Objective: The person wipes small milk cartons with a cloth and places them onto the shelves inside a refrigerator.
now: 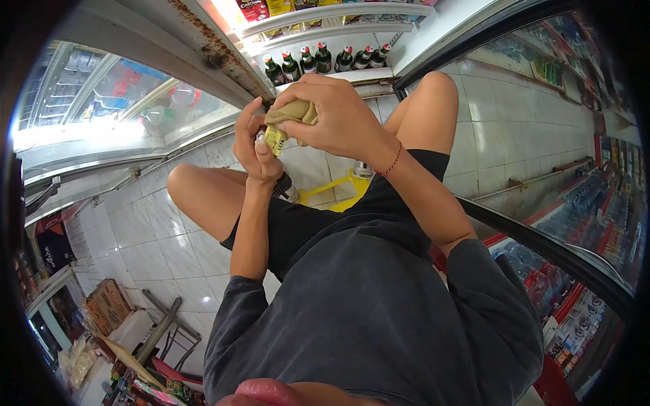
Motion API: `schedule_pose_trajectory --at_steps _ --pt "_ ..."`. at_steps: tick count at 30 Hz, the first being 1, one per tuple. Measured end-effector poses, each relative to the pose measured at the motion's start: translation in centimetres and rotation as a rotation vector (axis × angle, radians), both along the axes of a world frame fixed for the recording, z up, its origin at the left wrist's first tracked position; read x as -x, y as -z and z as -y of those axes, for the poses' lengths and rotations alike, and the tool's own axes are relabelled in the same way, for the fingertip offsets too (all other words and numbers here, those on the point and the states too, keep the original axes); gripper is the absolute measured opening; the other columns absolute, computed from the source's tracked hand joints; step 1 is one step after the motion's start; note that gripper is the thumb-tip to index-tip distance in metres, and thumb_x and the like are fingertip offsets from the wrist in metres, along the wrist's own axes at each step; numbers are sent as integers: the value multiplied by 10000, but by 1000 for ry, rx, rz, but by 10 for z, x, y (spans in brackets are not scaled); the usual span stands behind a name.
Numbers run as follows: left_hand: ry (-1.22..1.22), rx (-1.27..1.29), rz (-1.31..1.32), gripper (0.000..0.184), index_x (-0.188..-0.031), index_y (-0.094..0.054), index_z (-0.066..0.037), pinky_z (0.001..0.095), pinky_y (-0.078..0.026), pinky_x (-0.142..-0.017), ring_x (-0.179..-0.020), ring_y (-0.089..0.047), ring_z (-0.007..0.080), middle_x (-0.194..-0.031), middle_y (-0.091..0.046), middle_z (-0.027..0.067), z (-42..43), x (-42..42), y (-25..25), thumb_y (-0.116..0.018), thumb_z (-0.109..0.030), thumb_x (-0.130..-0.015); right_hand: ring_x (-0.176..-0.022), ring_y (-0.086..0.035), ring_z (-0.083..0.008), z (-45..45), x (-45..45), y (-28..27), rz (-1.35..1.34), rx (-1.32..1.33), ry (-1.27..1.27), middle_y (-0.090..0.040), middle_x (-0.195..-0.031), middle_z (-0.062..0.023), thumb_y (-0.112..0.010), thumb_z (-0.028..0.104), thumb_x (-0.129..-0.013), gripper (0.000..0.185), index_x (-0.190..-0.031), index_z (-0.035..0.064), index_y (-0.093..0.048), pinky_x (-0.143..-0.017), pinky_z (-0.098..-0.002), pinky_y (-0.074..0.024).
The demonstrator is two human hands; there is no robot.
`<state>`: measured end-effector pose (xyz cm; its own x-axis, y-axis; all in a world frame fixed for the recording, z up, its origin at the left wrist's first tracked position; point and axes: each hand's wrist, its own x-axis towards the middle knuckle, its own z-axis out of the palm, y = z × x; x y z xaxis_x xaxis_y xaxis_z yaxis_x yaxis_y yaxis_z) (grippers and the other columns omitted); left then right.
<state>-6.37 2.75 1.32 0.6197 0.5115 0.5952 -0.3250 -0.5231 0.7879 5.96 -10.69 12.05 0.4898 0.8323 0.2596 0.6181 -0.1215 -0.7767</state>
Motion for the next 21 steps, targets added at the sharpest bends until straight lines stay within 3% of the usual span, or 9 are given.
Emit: schedule_pose_trajectory --at_steps 1,3,7,9,11,12,14,21 --pt "-1 -1 -1 739 -1402 -517 76 270 -502 -671 -744 -661 148 -849 -717 143 -1 0 2 -391 -565 -1057 -811 -667 -222 0 -1 1 2 1 9 -701 -915 -77 -829 117 -777 263 -1026 75 -755 -744 -317 -538" --pt "-7 -28 5 686 -1393 -537 46 313 -527 -629 -723 -710 228 -872 -737 166 -3 -2 6 -447 -540 -1047 -810 -667 -223 0 -2 4 4 0 18 -701 -906 -77 -833 121 -774 264 -1022 75 -754 -744 -318 -537" --pt "-16 -45 6 678 -1390 -539 44 314 -529 -628 -714 -708 230 -874 -739 166 -2 -3 4 -452 -533 -1045 -812 -668 -233 1 -4 7 8 4 33 -704 -920 -81 -828 121 -777 257 -1018 74 -755 -755 -323 -539" --pt "-21 -51 -75 730 -1381 -529 78 279 -524 -682 -757 -683 163 -914 -737 159 0 -1 0 -387 -564 -1063 -814 -669 -237 2 -4 10 16 -7 36 -705 -924 -81 -819 117 -782 250 -1019 73 -755 -759 -323 -540" --pt "-6 -60 -25 739 -1367 -535 80 278 -522 -670 -742 -680 162 -905 -737 154 1 -2 2 -367 -573 -1063 -822 -671 -247 3 -3 15 284 118 196 -705 -942 -82 -793 100 -796 245 -1034 67 -750 -768 -323 -545" --pt "15 -72 19 750 -1352 -542 81 277 -520 -658 -727 -676 162 -895 -736 150 0 -1 2 -348 -582 -1062 -822 -671 -247 5 -8 26 282 118 199 -705 -942 -82 -793 100 -796 245 -1034 67 -750 -768 -323 -545" --pt "7 -56 34 749 -1343 -545 84 274 -516 -647 -713 -671 161 -880 -735 144 3 -3 -2 -335 -578 -1062 -853 -681 -236 5 -28 51 121 72 208 -706 -978 -80 -770 85 -806 268 -1071 64 -740 -780 -320 -546" --pt "3 -8 5 730 -1348 -537 90 274 -510 -662 -701 -659 159 -839 -726 145 0 -5 4 -371 -554 -1046 -906 -682 -215 15 9 15 -112 -175 164 -703 -1017 -96 -788 62 -807 310 -1110 49 -723 -812 -320 -536"
